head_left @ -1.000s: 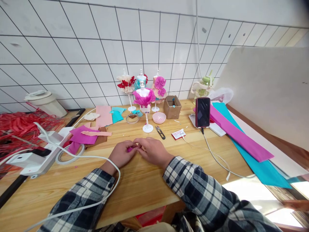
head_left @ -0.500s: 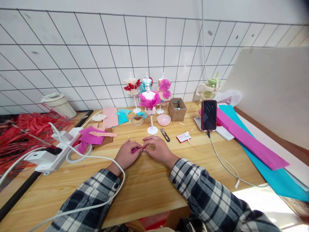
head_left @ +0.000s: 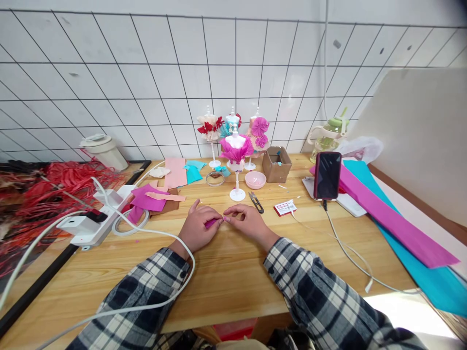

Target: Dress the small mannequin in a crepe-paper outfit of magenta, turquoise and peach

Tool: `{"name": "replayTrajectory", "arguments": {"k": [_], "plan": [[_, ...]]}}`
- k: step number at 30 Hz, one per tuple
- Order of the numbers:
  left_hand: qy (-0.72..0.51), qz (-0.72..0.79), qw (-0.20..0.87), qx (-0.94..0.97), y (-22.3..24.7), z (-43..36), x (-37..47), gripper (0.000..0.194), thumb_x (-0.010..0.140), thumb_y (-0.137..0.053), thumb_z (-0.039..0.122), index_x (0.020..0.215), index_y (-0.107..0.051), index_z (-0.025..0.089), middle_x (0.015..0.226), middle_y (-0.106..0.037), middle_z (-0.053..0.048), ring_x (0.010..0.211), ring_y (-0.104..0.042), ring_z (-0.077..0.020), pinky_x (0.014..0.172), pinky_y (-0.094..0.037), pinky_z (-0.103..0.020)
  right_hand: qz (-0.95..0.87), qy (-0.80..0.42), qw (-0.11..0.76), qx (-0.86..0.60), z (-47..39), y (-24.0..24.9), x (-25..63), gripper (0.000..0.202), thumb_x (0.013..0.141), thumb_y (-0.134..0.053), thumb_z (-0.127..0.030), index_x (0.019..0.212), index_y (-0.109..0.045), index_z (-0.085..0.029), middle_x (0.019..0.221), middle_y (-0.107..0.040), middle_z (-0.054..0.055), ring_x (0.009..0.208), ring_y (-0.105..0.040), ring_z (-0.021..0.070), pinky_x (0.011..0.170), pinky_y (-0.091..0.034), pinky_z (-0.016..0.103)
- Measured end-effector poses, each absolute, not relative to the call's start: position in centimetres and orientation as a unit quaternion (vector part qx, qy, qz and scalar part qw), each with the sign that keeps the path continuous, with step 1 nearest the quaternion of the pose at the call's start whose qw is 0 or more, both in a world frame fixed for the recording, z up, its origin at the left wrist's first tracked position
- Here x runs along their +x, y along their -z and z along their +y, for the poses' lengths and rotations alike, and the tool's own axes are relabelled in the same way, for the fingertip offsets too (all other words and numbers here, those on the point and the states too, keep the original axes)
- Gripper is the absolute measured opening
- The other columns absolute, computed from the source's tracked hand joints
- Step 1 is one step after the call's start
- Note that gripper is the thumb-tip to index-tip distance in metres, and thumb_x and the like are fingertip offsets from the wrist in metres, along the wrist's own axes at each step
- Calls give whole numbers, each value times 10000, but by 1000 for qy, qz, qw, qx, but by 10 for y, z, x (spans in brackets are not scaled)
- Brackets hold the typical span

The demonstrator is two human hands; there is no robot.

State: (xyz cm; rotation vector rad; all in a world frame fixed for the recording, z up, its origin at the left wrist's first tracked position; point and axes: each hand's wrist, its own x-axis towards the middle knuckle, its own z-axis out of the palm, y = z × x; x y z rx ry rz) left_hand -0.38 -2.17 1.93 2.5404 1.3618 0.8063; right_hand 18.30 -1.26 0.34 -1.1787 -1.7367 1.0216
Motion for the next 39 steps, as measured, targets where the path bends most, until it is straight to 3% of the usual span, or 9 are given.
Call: {"name": "replayTrajectory", "arguments": {"k": [5,16,23,31,33,36,39], "plan": [[-264,449,70,851,-19,-22,-3,178,831,-523,304,791,-681,232,831,-720,-11,843,-637,-180,1098,-142,-501,-679,-427,381,-460,-15,-6,182,298,738,-667,-358,974,-706,-181,891,-703,34,679,-578,123,647,-451,246],[-264,454,73,848,-18,-21,-4,194,837,-523,309,772,-684,221,771,-703,-10,798,-628,-164,1087,-179,-498,-690,-405,397,-449,-12,2,182,152,739,-662,-321,791,-703,-185,742,-694,6,649,-588,123,621,-446,233],[-250,442,77,858,-19,-21,-5,182,838,-520,289,773,-680,231,783,-703,-2,803,-624,-164,1081,-184,-496,-710,-334,419,-457,-13,-2,179,258,707,-693,-283,954,-673,-213,937,-682,10,684,-559,119,655,-451,248],[-259,471,87,839,-13,-22,1,174,813,-538,284,771,-695,223,771,-708,-10,779,-630,-180,1057,-216,-499,-770,-241,405,-431,-13,2,179,29,775,-641,-210,776,-669,-217,827,-688,0,813,-585,158,775,-427,287],[-278,496,119,814,-9,-20,4,168,794,-555,291,748,-699,217,763,-714,-21,755,-627,-190,1004,-300,-470,-796,-188,382,-430,-15,-1,180,22,790,-636,-216,788,-657,-217,856,-685,5,864,-576,172,813,-407,306],[-342,533,245,734,-3,-18,8,182,756,-587,326,724,-709,195,749,-717,-44,726,-620,-201,791,-443,-355,-824,-125,349,-429,-19,-8,181,60,839,-596,-243,844,-652,-222,932,-682,17,919,-559,188,838,-386,329],[-405,535,419,612,2,-15,9,222,718,-634,375,732,-718,169,664,-693,-27,597,-580,-163,589,-427,-271,-837,-70,335,-427,-22,-13,181,125,884,-544,-268,906,-663,-237,1042,-673,27,971,-541,204,853,-367,355]]}}
